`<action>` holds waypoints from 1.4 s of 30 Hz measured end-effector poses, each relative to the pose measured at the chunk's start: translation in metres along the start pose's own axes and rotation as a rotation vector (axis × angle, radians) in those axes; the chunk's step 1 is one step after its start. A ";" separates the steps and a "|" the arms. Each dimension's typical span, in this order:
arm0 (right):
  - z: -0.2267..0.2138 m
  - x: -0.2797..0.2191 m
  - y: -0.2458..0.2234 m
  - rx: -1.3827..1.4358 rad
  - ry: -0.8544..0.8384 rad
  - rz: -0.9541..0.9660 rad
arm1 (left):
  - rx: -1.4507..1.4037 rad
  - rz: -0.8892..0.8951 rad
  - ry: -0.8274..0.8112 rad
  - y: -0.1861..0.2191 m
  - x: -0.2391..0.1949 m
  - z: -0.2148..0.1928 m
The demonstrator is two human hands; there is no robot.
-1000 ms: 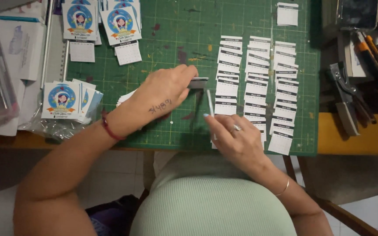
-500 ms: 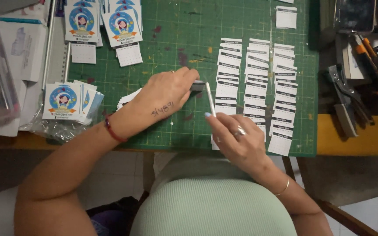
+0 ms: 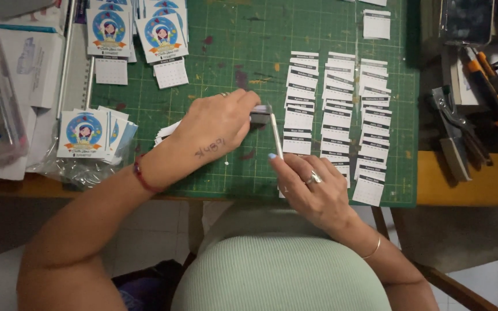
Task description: Organizing and sorting small printed calendar cards into columns on a cutting mat.
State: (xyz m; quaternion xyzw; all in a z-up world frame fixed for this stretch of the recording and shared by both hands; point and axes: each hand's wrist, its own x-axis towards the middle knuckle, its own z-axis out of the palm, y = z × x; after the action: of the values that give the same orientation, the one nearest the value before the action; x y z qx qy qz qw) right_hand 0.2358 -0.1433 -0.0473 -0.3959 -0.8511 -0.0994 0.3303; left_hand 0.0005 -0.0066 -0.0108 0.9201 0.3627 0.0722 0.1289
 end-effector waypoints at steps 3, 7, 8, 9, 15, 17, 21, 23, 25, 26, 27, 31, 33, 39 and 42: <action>0.003 0.000 -0.001 0.003 0.044 0.005 | 0.088 0.048 0.133 0.002 -0.007 -0.002; 0.000 0.006 -0.004 -0.007 0.066 -0.007 | 0.180 0.098 0.226 -0.003 -0.008 0.011; 0.000 0.007 -0.005 -0.006 0.066 0.009 | 0.224 0.095 0.272 -0.003 -0.008 0.014; 0.000 0.008 -0.006 -0.004 0.065 0.025 | 0.268 0.092 0.319 -0.003 -0.007 0.017; -0.022 0.004 0.005 -0.021 0.158 0.046 | 0.135 0.041 0.255 -0.017 0.006 0.017; -0.028 -0.010 0.011 0.008 0.194 0.074 | 0.071 0.031 0.229 -0.038 0.024 0.012; -0.054 -0.023 0.008 0.096 0.175 0.204 | -0.024 -0.236 -0.064 -0.051 0.078 -0.041; -0.060 -0.028 0.008 0.087 0.182 0.235 | -0.106 -0.286 -0.048 -0.067 0.102 -0.050; -0.065 -0.031 0.008 0.076 0.188 0.273 | -0.191 -0.329 -0.037 -0.093 0.129 -0.048; -0.067 -0.031 0.008 0.070 0.187 0.293 | -0.190 -0.313 -0.003 -0.111 0.143 -0.043; -0.068 -0.031 0.008 0.063 0.187 0.314 | -0.190 -0.296 0.031 -0.129 0.156 -0.038; -0.068 -0.038 0.012 0.072 0.206 0.335 | -0.181 -0.325 0.028 -0.160 0.178 -0.025; -0.069 -0.040 0.013 0.059 0.196 0.341 | -0.085 -0.270 0.030 -0.169 0.183 -0.016; -0.069 -0.046 0.015 0.065 0.185 0.346 | 0.148 -0.154 0.133 -0.183 0.192 0.006; -0.069 -0.046 0.016 0.090 0.190 0.343 | 0.424 -0.178 0.156 -0.180 0.198 0.017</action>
State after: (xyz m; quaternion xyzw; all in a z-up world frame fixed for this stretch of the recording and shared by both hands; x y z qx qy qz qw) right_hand 0.3027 -0.1903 -0.0254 -0.5089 -0.7396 -0.0407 0.4385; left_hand 0.0311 0.2529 -0.0713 0.8827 0.4582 0.0537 -0.0897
